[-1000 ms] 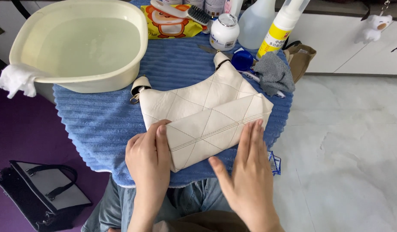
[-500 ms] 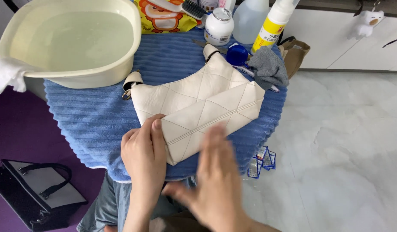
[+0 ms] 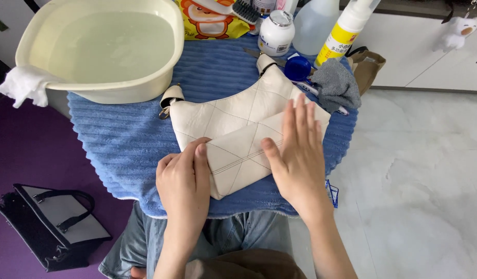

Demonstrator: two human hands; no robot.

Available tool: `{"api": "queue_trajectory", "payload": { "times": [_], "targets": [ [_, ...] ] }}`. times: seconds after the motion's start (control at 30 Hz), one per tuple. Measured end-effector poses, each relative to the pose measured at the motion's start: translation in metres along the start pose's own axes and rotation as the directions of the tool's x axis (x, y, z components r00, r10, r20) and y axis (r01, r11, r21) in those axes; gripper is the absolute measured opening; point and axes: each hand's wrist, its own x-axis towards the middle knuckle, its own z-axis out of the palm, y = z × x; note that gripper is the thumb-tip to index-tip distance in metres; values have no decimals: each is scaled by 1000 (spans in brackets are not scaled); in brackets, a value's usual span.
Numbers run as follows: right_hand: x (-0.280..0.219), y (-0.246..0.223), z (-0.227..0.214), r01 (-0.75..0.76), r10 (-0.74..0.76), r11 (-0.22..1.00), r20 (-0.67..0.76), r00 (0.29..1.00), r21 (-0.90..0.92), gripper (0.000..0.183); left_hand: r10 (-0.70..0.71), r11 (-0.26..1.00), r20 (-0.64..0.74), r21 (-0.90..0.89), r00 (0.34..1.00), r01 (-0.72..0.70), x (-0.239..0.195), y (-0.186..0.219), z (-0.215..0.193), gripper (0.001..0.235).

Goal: A person is performing a final wipe-down of a white quilted leather bag using a cloth and cleaning solutions at a workstation.

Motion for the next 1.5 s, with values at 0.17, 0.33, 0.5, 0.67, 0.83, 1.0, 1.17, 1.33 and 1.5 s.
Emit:
{"api": "queue_trajectory", "payload": {
  "times": [0.17, 0.33, 0.5, 0.67, 0.83, 1.0, 1.17, 1.33, 1.5],
  "targets": [
    [-25, -26, 12, -15, 11, 996, -42, 999, -90, 114, 21, 1000, -26, 16, 999, -21, 0, -3, 1, 32],
    [-62, -59, 25, 281, -278, 960, 100, 955, -13, 118, 52, 998, -42, 36, 998, -50, 0, -3, 3, 31],
    [-31, -56, 14, 402, -452, 882, 197, 870, 247, 108, 119, 993, -32, 0, 992, -119, 0, 0, -5, 29],
    [13, -2, 2, 201, -202, 979, -26, 979, -26, 93, 198, 978, -52, -53, 979, -201, -5, -12, -2, 25],
    [19, 17, -37, -58, 67, 996, -154, 986, 60, 102, 255, 960, -33, -112, 966, -257, -8, -5, -12, 55],
    [13, 65, -40, 145, -43, 844, -206, 978, 516, 55, 334, 918, 87, -258, 939, -302, -5, 10, -30, 38],
    [19, 70, -69, -102, 52, 729, 94, 994, 676, 87, 425, 812, -52, -419, 903, -407, 21, 20, -57, 18],
    [42, 66, -78, -413, 211, 535, 357, 910, 737, 76, 497, 753, -126, -429, 859, -498, 38, 26, -75, 12],
    [56, 53, -74, -587, 220, 466, 556, 802, 662, 54, 527, 653, -278, -472, 803, -592, 39, 18, -70, 9]
  ]
}}
